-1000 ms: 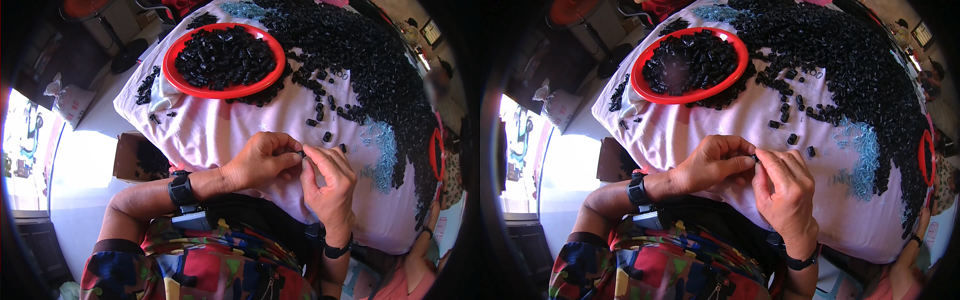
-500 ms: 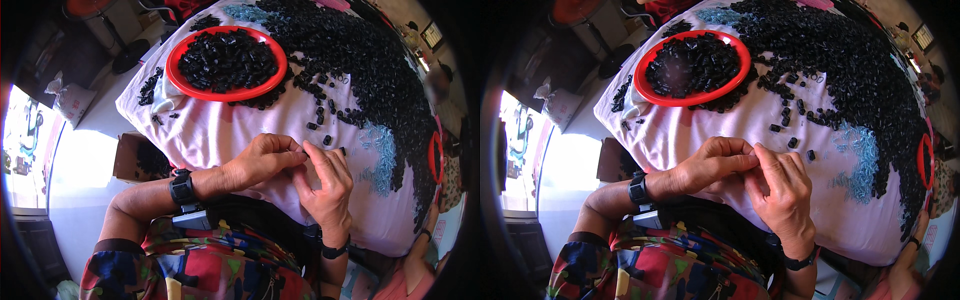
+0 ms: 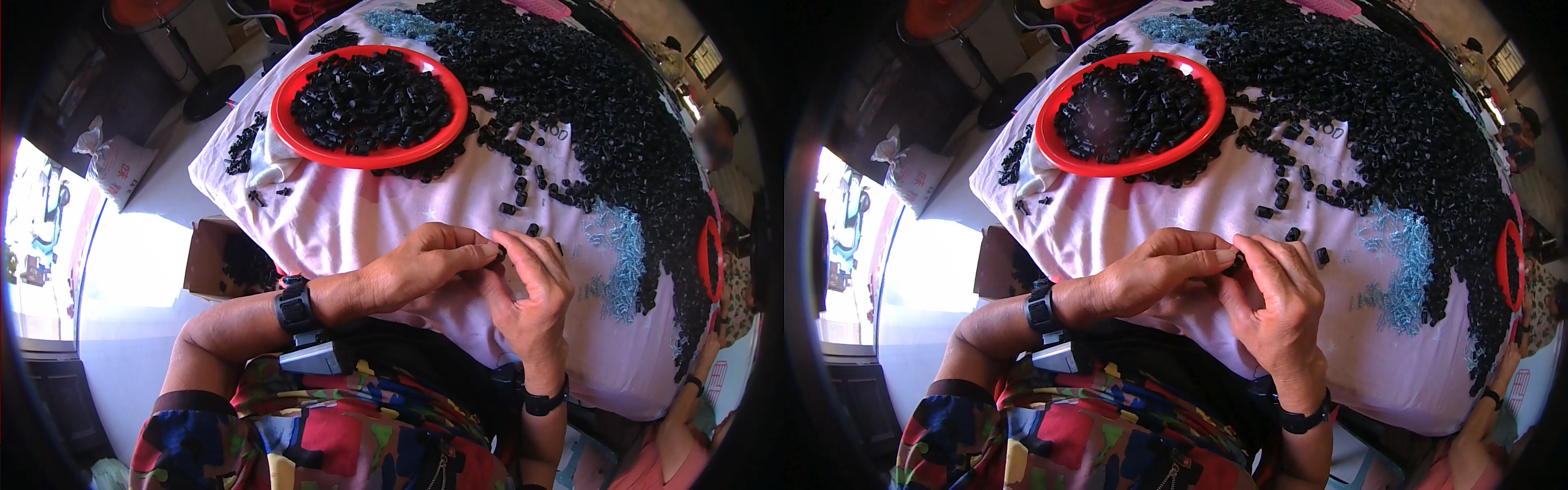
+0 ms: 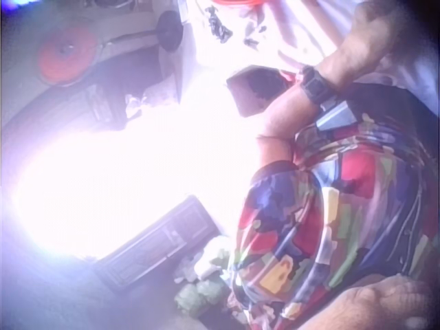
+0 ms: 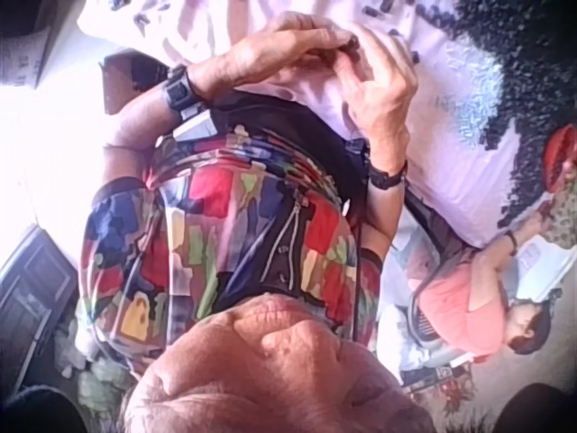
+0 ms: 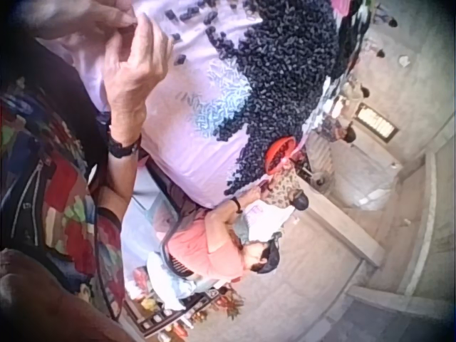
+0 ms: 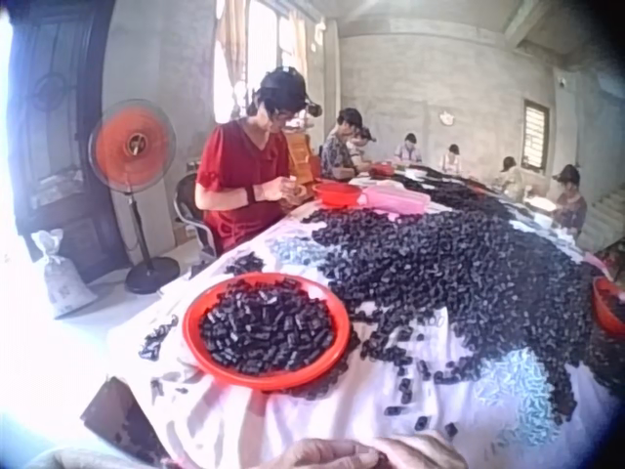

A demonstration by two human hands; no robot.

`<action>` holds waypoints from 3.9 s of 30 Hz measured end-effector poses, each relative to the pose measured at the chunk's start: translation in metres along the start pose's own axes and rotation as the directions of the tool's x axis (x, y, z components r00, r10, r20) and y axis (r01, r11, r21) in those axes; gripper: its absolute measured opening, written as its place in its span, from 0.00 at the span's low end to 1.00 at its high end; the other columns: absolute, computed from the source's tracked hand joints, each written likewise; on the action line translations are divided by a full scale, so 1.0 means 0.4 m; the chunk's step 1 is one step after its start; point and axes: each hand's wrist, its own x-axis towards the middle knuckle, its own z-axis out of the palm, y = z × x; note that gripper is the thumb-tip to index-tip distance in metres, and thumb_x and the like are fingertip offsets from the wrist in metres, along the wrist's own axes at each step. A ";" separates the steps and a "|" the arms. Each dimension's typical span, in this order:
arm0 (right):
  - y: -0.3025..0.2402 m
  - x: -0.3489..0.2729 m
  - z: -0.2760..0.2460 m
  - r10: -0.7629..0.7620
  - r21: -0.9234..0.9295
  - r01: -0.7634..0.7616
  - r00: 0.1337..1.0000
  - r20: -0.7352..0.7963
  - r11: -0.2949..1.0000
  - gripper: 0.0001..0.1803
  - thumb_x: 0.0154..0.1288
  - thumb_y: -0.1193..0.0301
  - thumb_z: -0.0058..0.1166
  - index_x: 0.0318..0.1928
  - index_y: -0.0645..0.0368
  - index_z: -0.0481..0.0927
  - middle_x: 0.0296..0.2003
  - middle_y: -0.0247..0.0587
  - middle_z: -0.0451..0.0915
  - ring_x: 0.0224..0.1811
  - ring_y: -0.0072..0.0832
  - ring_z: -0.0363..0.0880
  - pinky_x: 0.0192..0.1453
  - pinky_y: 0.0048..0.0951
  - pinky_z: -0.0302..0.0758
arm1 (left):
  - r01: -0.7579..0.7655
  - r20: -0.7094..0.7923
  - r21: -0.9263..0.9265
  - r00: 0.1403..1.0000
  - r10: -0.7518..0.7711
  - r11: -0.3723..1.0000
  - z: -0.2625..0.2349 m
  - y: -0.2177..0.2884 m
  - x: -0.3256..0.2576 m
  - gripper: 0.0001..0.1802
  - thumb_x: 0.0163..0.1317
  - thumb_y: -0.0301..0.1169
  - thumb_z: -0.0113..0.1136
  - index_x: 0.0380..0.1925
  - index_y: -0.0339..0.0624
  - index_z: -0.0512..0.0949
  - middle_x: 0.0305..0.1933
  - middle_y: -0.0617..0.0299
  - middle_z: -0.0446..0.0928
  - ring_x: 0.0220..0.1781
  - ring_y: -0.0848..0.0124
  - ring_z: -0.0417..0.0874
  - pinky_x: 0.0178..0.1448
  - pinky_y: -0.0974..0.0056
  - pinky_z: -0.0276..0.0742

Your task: Sorting small black plastic components on a table covered with a pink cloth.

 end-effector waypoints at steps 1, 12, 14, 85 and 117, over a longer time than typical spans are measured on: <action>0.002 0.000 -0.004 0.001 -0.001 -0.001 1.000 0.000 1.000 0.26 0.50 0.81 0.70 0.54 0.65 0.83 0.46 0.47 0.84 0.43 0.44 0.82 0.49 0.40 0.81 | 0.001 0.001 0.000 1.000 -0.001 1.000 0.001 0.008 -0.005 0.17 0.78 0.40 0.58 0.50 0.37 0.83 0.43 0.66 0.84 0.43 0.82 0.83 0.47 0.73 0.78; 0.008 -0.004 -0.002 -0.032 0.044 0.029 0.997 0.069 0.999 0.25 0.52 0.81 0.67 0.54 0.66 0.81 0.45 0.49 0.84 0.39 0.44 0.81 0.45 0.40 0.80 | 0.011 0.066 0.008 0.998 -0.011 1.000 -0.008 -0.016 0.000 0.20 0.78 0.42 0.57 0.53 0.34 0.83 0.44 0.64 0.86 0.36 0.82 0.86 0.34 0.78 0.76; 0.011 -0.006 -0.001 -0.031 0.044 0.028 0.997 0.072 0.999 0.25 0.52 0.81 0.67 0.54 0.66 0.81 0.45 0.49 0.84 0.39 0.44 0.81 0.45 0.40 0.80 | 0.050 0.034 0.059 0.998 -0.052 0.997 0.002 0.011 -0.015 0.20 0.78 0.42 0.57 0.52 0.34 0.84 0.42 0.64 0.86 0.35 0.83 0.85 0.31 0.78 0.74; -0.011 0.016 -0.024 -0.038 0.108 0.024 0.991 0.128 0.994 0.24 0.57 0.80 0.66 0.57 0.67 0.81 0.43 0.47 0.84 0.41 0.43 0.81 0.45 0.40 0.79 | -0.097 0.077 0.050 0.993 0.093 0.994 -0.018 -0.024 -0.003 0.16 0.78 0.36 0.58 0.50 0.33 0.84 0.36 0.66 0.84 0.36 0.81 0.81 0.41 0.73 0.79; 0.274 0.084 -0.125 0.238 -0.478 -0.108 0.946 0.221 0.872 0.12 0.64 0.76 0.62 0.47 0.62 0.88 0.38 0.49 0.84 0.45 0.46 0.82 0.52 0.43 0.78 | 0.099 0.016 0.087 0.995 -0.101 0.991 -0.037 0.018 -0.036 0.16 0.78 0.37 0.57 0.58 0.40 0.79 0.47 0.63 0.86 0.42 0.81 0.86 0.41 0.74 0.81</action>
